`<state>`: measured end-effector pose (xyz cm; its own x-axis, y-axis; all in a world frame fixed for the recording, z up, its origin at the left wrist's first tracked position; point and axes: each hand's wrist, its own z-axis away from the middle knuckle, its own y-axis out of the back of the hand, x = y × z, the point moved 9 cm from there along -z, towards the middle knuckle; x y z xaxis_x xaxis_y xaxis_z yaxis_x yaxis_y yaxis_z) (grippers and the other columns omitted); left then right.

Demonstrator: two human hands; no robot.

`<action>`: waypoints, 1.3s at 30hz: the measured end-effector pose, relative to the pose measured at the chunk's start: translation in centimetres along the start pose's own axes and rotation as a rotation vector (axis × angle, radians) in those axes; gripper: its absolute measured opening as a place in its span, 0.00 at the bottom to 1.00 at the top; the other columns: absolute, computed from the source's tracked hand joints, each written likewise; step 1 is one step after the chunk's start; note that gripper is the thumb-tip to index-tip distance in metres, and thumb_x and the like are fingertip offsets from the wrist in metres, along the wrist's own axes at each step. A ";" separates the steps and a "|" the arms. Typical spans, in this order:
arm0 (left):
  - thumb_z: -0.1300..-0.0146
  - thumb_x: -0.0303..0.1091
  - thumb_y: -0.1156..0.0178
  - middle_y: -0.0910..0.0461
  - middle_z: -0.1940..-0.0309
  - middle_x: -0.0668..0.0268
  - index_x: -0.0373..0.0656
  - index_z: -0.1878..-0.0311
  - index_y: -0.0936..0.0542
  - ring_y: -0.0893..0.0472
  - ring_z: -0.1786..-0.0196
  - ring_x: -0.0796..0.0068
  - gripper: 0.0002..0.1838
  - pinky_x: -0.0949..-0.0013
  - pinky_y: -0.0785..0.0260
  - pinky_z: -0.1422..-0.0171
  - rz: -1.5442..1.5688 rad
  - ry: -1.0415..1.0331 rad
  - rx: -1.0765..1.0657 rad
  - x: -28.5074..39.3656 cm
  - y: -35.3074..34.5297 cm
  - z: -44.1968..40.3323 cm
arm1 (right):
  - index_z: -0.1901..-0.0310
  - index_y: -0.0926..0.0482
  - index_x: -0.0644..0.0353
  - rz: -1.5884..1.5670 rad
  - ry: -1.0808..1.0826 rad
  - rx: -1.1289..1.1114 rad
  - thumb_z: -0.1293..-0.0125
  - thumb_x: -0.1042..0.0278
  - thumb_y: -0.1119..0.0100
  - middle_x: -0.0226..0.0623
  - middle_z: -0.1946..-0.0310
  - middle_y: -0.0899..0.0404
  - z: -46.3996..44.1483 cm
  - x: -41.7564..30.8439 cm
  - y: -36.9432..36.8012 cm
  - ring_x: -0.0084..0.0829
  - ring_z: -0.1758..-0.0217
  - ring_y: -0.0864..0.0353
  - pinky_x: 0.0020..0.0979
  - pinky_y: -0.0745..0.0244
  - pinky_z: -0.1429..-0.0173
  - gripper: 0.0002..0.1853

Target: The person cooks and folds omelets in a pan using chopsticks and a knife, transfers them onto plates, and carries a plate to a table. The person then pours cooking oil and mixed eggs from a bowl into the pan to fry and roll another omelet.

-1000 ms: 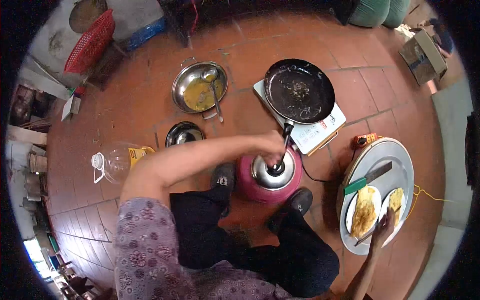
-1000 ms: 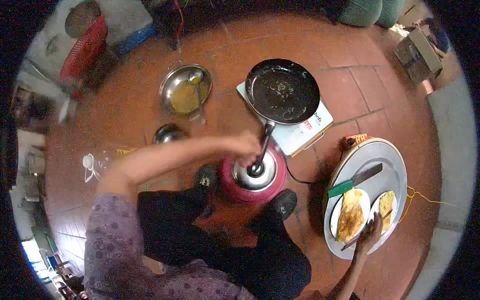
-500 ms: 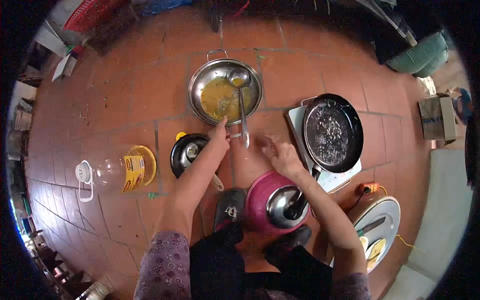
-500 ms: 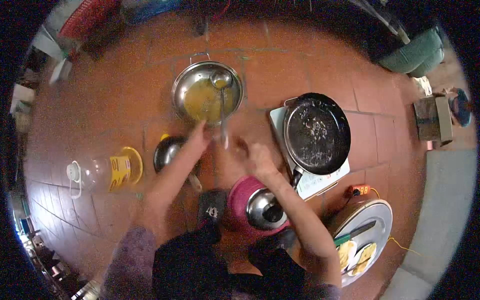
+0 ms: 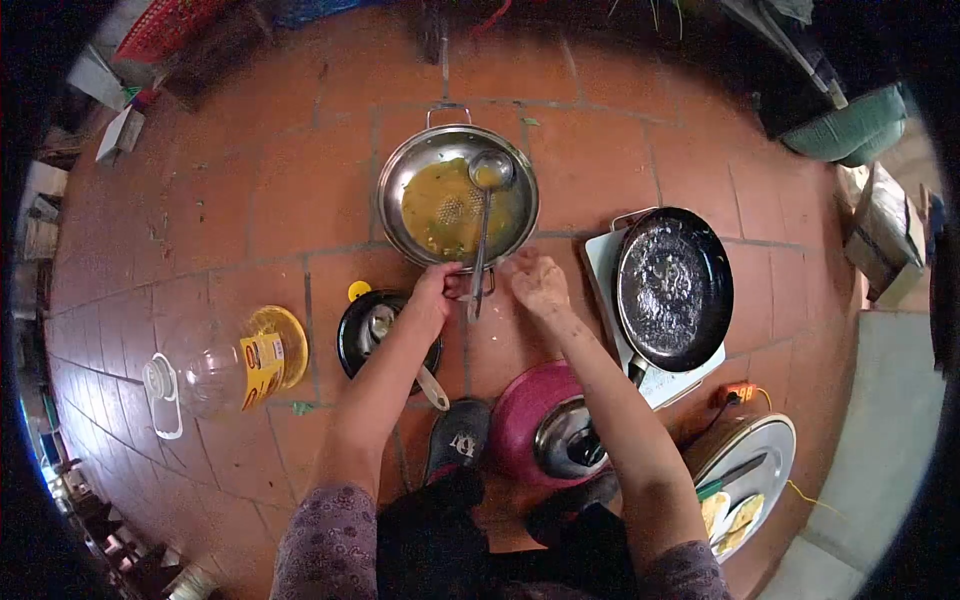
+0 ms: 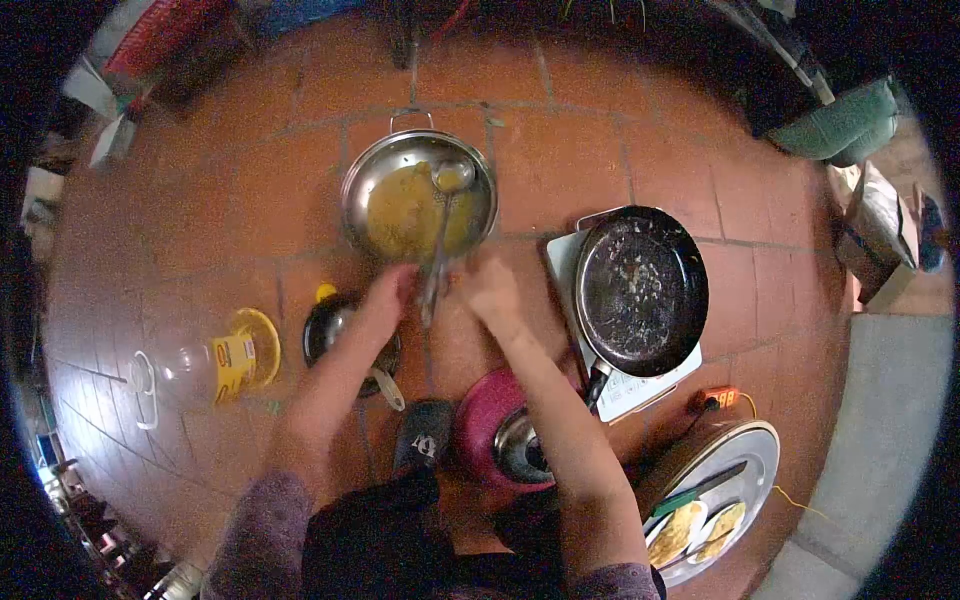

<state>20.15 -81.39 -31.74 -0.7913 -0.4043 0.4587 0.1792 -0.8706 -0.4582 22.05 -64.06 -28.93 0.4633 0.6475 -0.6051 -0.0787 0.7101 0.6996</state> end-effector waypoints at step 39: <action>0.47 0.18 0.47 0.36 0.81 0.74 0.41 0.68 0.31 0.42 0.85 0.89 0.07 0.84 0.55 0.87 -0.418 0.230 -0.458 -6.6 -21.2 21.5 | 0.60 0.24 0.70 0.081 0.326 0.260 0.52 0.79 0.54 0.53 0.80 0.26 34.3 -11.4 31.8 0.46 0.74 0.22 0.40 0.30 0.66 0.16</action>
<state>34.15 -66.26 -8.65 -0.8540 0.0558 0.5173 -0.3965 -0.7136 -0.5775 44.56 -58.30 13.25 0.1584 0.7814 -0.6035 0.1416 0.5870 0.7971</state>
